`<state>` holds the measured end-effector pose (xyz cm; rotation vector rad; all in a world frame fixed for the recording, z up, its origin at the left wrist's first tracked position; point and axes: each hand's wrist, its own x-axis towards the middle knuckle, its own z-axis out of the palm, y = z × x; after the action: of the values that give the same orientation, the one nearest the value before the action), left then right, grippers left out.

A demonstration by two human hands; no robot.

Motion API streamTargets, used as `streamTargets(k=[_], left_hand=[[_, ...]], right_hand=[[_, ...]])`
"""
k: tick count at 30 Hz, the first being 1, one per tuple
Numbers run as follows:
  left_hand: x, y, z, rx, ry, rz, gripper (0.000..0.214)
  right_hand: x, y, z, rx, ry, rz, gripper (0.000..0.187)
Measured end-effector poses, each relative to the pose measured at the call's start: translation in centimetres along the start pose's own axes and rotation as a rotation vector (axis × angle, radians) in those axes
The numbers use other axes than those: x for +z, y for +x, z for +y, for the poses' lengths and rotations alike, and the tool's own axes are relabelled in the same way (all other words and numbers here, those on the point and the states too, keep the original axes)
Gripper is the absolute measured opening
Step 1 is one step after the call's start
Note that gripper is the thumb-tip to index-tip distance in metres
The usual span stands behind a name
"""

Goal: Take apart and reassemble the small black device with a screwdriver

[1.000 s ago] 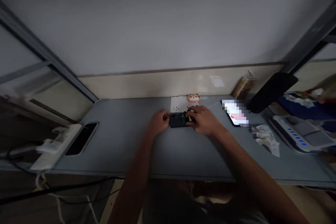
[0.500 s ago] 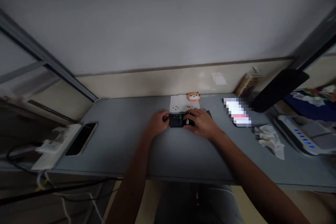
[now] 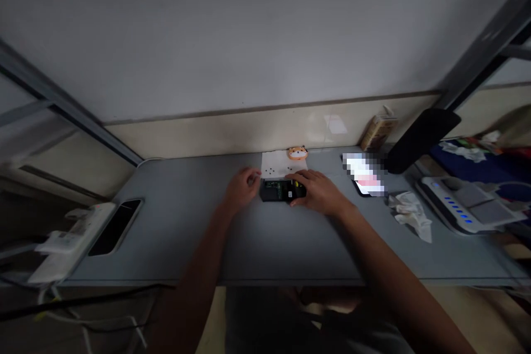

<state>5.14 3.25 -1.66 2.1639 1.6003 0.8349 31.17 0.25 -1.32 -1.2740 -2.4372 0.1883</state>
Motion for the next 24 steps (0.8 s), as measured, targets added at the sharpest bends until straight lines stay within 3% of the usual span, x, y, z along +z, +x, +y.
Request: streamTargets(k=[3,6,8,12,18,21,22,24], left_hand=[[-0.7,0.7,1.3,0.157,0.051,0.004,0.019],[-0.1,0.7,2.6,0.317,0.039,-0.114,0.026],[1.0,0.4,3.0,0.375,0.049,-0.198,0.042],[2.9,-0.4,2.6,0.396,0.093,-0.285,0.067],[3.0,-0.5,1.4,0.373,0.082,-0.328,0.069],[3.0,-0.3,1.2,0.359,0.054,-0.326,0.072],[3.0,-0.3,1.2,0.356,0.046,-0.317,0.072],[3.0,-0.3,1.3,0.357,0.036,-0.314,0.07]], right_hand=[[-0.1,-0.1,0.0,0.017,0.004,-0.004,0.069],[-0.3,-0.2,-0.2,0.05,-0.001,-0.008,0.068],[-0.5,-0.2,-0.3,0.077,-0.008,-0.009,0.066],[-0.6,-0.2,-0.1,0.128,-0.029,-0.013,0.066],[-0.7,-0.8,0.8,0.064,0.011,0.024,0.067],[-2.2,-0.7,0.1,0.043,0.136,0.282,0.037],[-2.9,-0.4,-0.3,0.061,0.205,0.449,0.023],[-4.3,0.4,-1.0,0.159,0.326,0.852,0.026]])
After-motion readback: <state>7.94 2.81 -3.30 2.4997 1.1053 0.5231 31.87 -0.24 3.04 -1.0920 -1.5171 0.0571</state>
